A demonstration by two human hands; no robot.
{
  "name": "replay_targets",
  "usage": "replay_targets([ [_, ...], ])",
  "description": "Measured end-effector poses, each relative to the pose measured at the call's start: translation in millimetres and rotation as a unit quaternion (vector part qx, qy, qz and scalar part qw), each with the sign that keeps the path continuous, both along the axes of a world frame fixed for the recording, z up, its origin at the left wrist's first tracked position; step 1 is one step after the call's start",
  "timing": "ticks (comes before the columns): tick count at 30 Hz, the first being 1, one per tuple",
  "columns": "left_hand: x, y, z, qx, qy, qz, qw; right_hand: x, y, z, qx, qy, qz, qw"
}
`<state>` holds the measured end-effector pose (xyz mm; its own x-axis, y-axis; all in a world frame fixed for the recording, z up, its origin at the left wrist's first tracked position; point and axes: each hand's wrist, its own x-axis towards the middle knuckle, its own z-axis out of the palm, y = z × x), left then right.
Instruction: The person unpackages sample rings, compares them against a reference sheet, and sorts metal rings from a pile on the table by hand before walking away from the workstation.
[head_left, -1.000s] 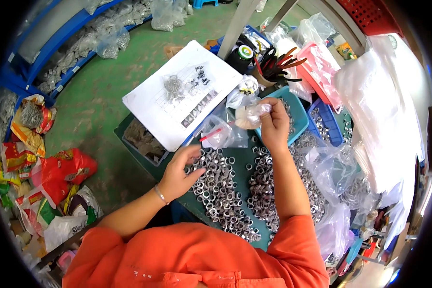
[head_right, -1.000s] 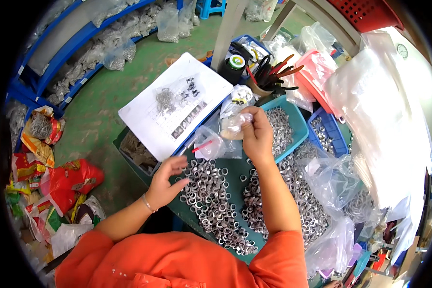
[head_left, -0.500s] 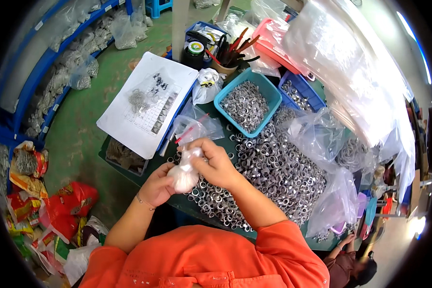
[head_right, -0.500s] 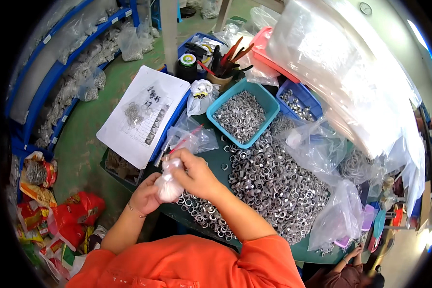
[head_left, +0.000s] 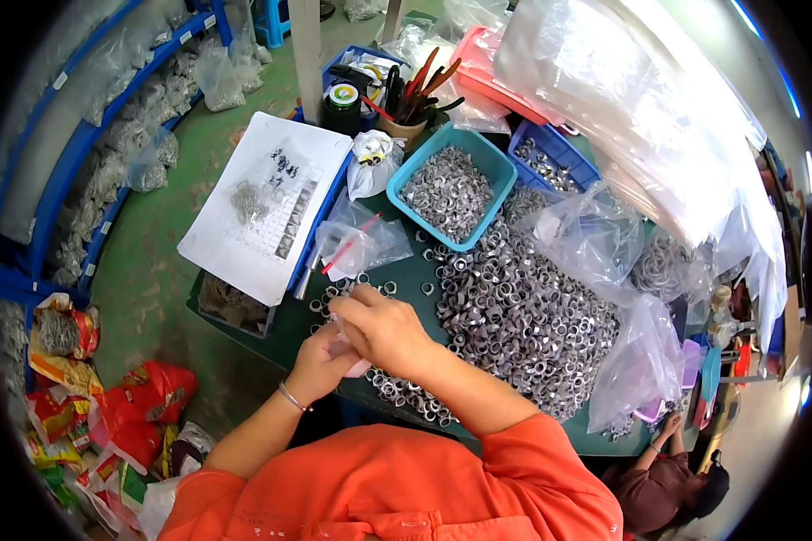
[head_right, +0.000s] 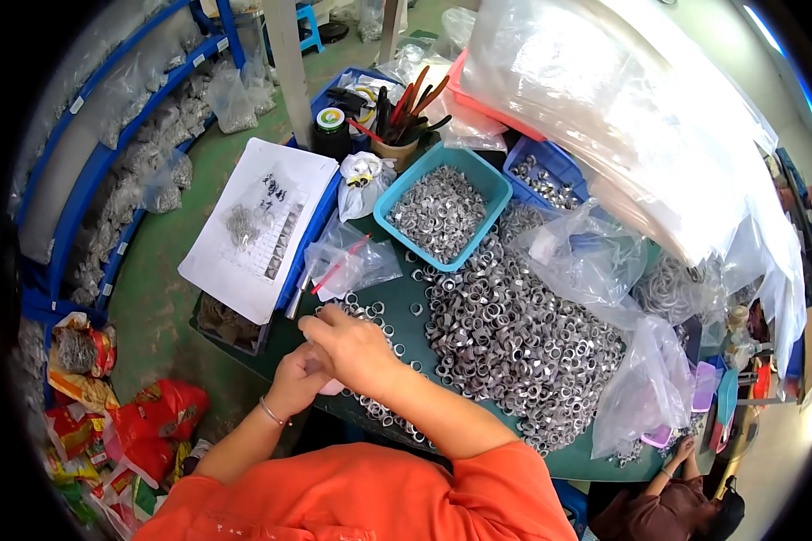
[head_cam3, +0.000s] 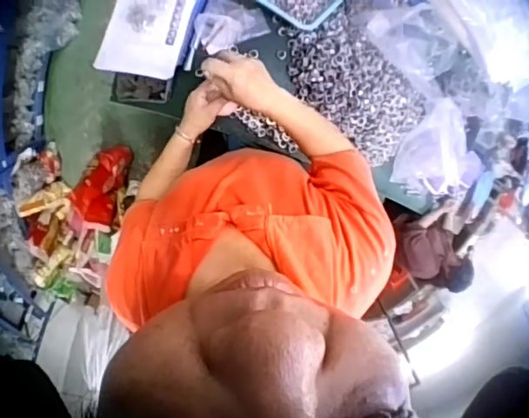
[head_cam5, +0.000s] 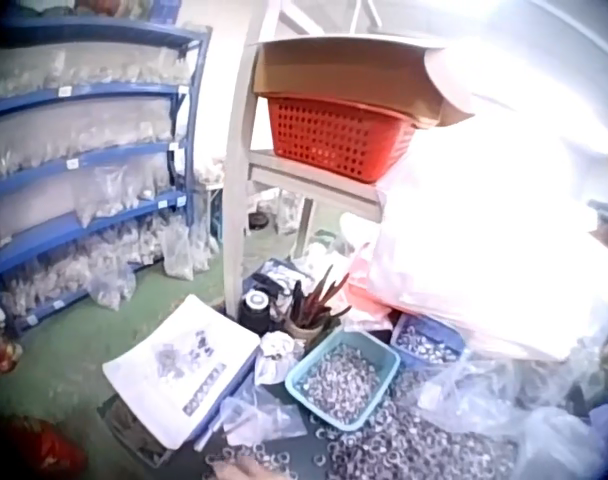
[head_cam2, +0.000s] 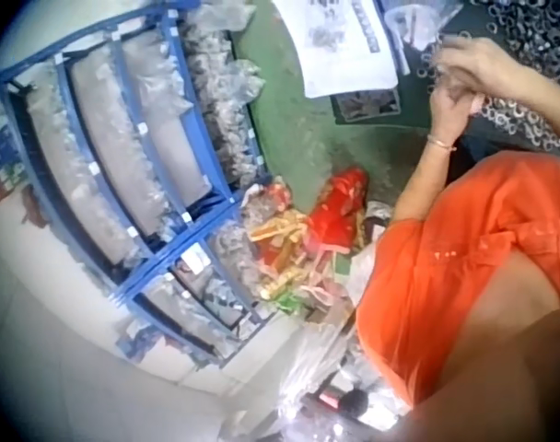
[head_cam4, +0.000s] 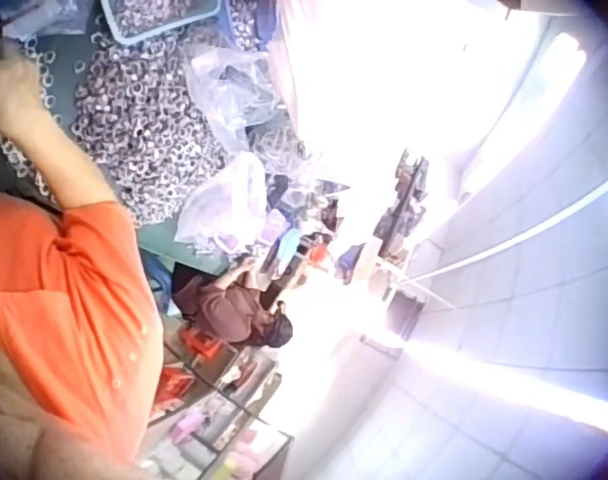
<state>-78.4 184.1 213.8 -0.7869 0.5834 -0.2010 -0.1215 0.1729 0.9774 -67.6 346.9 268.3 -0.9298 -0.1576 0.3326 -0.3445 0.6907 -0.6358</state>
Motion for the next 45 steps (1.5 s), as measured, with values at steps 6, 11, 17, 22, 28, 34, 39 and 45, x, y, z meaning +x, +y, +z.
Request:
replay_targets([
  [6, -10.7, -11.7, 2.3, 0.112, -0.2, 0.009, 0.973, -3.6, 27.6, -0.6, -0.11, -0.009, 0.141, 0.984],
  [11, -21.1, -35.9, 12.1, 0.142, -0.35, -0.214, 0.901, 4.5, 34.3, 2.6, -0.097, -0.124, 0.272, 0.95],
  [17, -16.3, -48.3, 17.4, 0.107, -0.303, -0.145, 0.936, 12.0, 4.7, -9.5, -0.069, -0.081, 0.201, 0.974],
  [22, -34.5, -58.5, 36.9, 0.003, 0.318, -0.042, 0.947, 16.0, -37.6, -23.2, -0.586, -0.57, -0.16, 0.553],
  [28, -66.7, -98.0, 30.8, -0.001, 0.077, -0.134, 0.988, 17.3, -94.0, 9.3, -0.355, -0.316, -0.192, 0.859],
  [34, -82.5, -110.2, 31.9, 0.161, -0.398, -0.132, 0.894, 8.6, -101.3, 38.0, -0.01, -0.071, 0.069, 0.995],
  [39, -93.2, -128.8, 35.9, 0.145, -0.486, -0.225, 0.832, 14.0, -101.7, 34.0, -0.129, -0.138, 0.024, 0.982],
  [45, -71.7, -119.7, 56.8, -0.025, -0.013, -0.249, 0.968, 9.3, -102.0, 4.7, -0.411, -0.432, -0.136, 0.791],
])
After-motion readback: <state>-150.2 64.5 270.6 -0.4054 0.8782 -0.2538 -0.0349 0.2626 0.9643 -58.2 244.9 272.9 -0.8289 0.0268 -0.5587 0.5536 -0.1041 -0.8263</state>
